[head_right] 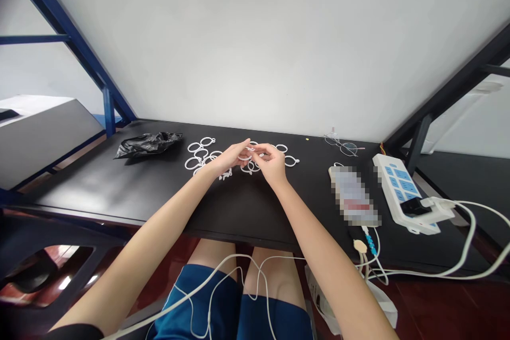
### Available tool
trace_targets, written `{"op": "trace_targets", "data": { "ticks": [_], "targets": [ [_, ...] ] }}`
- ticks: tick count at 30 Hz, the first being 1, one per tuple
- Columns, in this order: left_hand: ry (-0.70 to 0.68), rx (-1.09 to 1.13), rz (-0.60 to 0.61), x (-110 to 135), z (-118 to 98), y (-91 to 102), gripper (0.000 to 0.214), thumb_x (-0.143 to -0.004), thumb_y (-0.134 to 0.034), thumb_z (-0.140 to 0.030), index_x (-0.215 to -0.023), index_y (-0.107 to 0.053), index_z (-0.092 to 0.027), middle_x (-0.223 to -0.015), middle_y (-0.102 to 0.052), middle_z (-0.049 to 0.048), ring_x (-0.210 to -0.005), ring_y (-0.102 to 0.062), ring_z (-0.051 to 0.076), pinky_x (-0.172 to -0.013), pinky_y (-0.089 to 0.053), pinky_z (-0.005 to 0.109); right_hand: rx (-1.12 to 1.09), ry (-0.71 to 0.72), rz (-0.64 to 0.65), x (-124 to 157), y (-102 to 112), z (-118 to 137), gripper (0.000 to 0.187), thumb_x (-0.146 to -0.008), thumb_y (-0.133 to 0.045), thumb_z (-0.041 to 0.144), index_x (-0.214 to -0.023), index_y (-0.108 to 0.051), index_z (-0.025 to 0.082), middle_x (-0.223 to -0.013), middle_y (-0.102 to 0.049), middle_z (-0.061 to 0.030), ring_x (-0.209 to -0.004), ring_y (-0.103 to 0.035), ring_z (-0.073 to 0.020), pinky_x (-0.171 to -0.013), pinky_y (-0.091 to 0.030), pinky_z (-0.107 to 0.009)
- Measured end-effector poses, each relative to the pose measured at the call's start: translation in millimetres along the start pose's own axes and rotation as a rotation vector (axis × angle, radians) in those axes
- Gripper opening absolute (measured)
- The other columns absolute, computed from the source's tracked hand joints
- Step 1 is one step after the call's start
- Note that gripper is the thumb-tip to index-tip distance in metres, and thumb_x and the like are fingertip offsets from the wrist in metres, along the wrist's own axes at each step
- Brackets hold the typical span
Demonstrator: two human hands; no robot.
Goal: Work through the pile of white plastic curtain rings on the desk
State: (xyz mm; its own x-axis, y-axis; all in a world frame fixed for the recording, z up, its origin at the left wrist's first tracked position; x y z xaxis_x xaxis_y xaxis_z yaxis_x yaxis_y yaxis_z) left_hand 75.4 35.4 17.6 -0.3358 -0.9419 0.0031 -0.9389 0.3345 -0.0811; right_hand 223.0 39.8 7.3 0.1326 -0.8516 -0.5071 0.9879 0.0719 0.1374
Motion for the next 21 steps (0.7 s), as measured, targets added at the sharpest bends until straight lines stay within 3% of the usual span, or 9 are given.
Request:
{"op": "trace_targets", "data": {
  "ticks": [9, 21],
  "targets": [
    [-0.010, -0.050, 0.001, 1.9, -1.8, -1.1, 0.035, -0.086, -0.050, -0.050, -0.079, -0.056, -0.016, -0.069, -0.053, 0.0007, -0.054, -0.041, 0.008, -0.052, -0.035, 0.022, 0.020, -0.001, 0.013, 0.2, -1.9, 2.1, 0.019, -0.074, -0.073, 0.036, -0.085, -0.071, 0.021, -0.083, -0.071, -0.0055, -0.072, -0.067, -0.0189, -0.059, -0.055, -0.030],
    [-0.038, -0.136, -0.057, 3.7, -5.5, -0.3, 0.026, -0.084, -0.048, -0.038, -0.077, -0.057, -0.015, -0.067, -0.049, -0.0007, -0.055, -0.039, 0.008, -0.051, -0.035, 0.021, 0.052, -0.017, 0.005, -0.8, -0.8, 0.9, 0.024, -0.071, -0.075, 0.039, -0.084, -0.071, 0.020, -0.082, -0.070, -0.0058, -0.073, -0.067, -0.0192, -0.053, -0.053, -0.027]
  ]
}}
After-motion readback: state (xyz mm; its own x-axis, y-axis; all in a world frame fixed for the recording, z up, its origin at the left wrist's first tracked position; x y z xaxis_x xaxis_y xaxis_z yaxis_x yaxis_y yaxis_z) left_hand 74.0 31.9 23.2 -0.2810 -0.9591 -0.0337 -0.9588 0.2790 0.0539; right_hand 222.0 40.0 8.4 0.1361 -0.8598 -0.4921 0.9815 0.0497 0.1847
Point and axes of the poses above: each hand's wrist, its own x-axis away from the middle knuckle, its own y-axis out of the back of the hand, z = x × y, the point moved 2 cm from there along -x, towards the middle knuckle
